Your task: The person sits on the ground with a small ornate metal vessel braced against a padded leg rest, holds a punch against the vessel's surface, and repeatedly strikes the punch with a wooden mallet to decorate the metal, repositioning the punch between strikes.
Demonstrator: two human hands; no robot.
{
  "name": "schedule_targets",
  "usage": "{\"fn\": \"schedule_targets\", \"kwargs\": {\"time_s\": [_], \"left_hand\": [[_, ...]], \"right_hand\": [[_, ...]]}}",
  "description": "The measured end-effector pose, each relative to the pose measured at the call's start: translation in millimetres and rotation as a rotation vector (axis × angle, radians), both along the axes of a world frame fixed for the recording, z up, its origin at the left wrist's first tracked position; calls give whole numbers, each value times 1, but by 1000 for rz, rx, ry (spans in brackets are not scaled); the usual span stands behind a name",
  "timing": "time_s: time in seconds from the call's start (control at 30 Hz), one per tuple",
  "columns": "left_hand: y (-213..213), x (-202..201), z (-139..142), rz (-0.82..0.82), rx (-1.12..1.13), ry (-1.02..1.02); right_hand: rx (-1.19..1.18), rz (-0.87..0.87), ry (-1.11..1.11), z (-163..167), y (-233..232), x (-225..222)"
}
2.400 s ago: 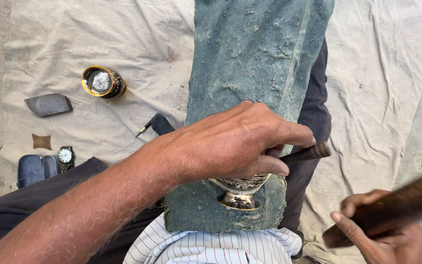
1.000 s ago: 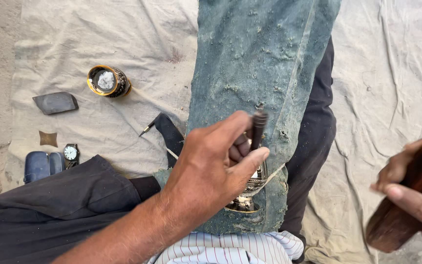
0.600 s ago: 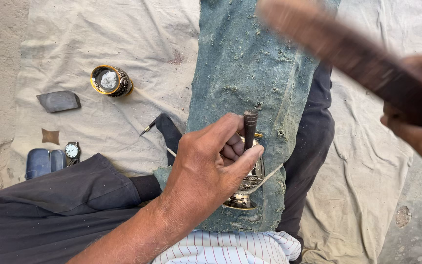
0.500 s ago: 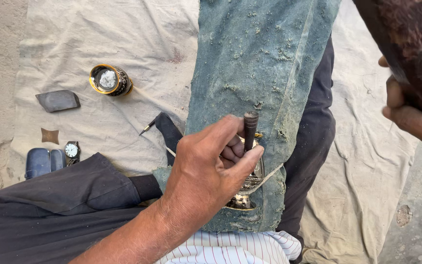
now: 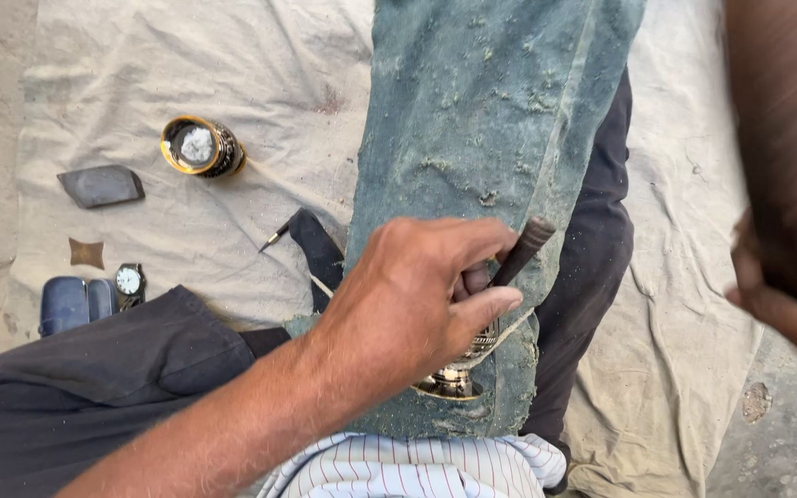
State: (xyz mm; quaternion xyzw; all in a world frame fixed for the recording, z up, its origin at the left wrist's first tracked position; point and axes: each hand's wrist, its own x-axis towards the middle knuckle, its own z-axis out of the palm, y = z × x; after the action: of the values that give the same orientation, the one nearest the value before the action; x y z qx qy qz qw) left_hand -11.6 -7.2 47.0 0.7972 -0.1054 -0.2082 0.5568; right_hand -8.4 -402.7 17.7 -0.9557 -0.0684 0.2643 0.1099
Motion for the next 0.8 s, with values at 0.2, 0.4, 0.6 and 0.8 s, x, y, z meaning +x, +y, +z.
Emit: {"fn": "schedule_targets", "kwargs": {"time_s": [0.2, 0.4, 0.6, 0.8], "left_hand": [[-4, 13, -2, -135, 7, -27], [-4, 24, 0, -265, 28, 110], [4, 33, -4, -301, -98, -203], [-1, 40, -12, -478, -10, -121]], "right_hand": [[44, -189, 55, -13, -22, -53], [157, -589, 82, -6, 14, -89], [166, -633, 141, 9, 46, -95], [190, -804, 148, 15, 63, -97]]}}
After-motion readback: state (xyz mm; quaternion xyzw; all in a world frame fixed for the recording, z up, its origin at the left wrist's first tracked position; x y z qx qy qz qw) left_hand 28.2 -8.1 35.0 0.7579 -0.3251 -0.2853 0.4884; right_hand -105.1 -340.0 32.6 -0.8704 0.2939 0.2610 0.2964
